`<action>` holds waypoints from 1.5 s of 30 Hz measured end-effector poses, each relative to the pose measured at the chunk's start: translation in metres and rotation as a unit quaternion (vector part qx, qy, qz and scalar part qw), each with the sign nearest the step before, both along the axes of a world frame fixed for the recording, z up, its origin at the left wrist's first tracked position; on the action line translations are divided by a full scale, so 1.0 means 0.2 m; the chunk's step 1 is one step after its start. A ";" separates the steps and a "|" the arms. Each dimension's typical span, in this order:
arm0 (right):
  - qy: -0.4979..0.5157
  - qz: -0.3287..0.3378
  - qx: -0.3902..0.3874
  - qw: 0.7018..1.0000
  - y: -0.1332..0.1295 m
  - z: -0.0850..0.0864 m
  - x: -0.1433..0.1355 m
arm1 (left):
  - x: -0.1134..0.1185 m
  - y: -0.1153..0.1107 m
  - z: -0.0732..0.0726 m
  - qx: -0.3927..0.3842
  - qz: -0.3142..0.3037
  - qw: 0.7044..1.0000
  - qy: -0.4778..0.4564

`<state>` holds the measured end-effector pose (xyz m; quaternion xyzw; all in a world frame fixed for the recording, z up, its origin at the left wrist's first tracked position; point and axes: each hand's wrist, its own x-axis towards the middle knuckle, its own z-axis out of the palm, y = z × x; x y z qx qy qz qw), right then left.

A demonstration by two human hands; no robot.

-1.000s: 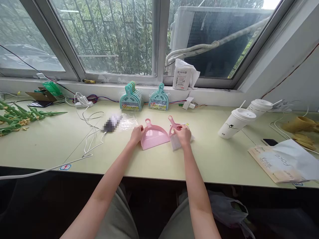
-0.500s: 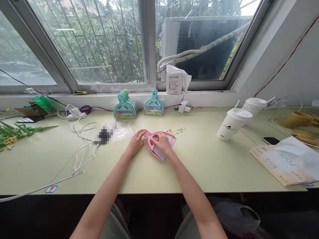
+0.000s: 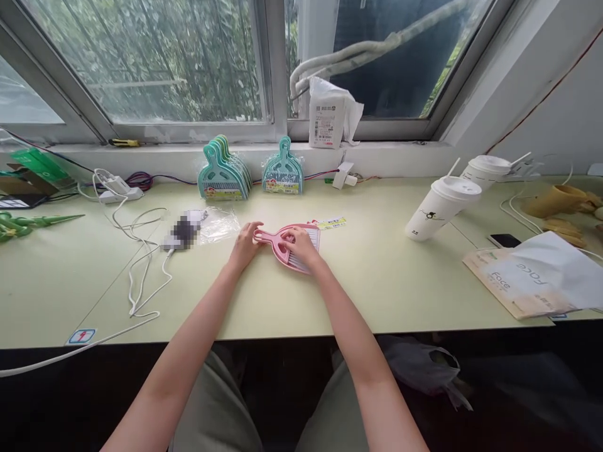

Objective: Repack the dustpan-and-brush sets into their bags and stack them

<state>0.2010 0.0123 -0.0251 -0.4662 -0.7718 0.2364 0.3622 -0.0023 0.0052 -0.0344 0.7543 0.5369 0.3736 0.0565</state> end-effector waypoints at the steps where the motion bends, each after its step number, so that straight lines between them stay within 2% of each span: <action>1: 0.003 0.000 -0.002 1.000 0.00 0.00 0.00 | 0.01 -0.01 0.01 0.022 0.014 0.999 0.029; 3: 0.012 0.002 -0.006 1.000 -0.01 0.00 -0.01 | 0.02 -0.03 0.02 0.058 0.028 0.995 0.079; 6: 0.031 0.009 0.002 0.999 -0.01 0.01 -0.01 | 0.02 -0.05 0.03 0.075 0.007 0.992 0.103; 12: -0.012 0.010 0.015 1.000 -0.01 0.01 -0.01 | 0.01 -0.05 0.03 0.047 0.006 0.990 0.130; 18: -0.091 0.006 0.039 0.995 -0.08 0.07 -0.02 | 0.02 -0.05 0.01 0.041 0.024 0.987 0.154; 23: -0.160 0.003 0.034 0.987 -0.11 0.10 -0.02 | 0.02 -0.06 0.02 0.045 -0.001 0.982 0.185; 28: -0.186 0.007 0.036 0.982 -0.10 0.08 -0.01 | 0.02 -0.07 0.02 0.038 -0.030 0.976 0.213; 35: -0.179 -0.003 0.026 0.983 -0.11 0.07 -0.02 | 0.03 -0.08 0.03 0.047 -0.037 0.963 0.264; 45: -0.291 -0.020 -0.002 0.957 -0.15 0.18 -0.05 | 0.05 -0.13 0.08 0.042 -0.022 0.943 0.328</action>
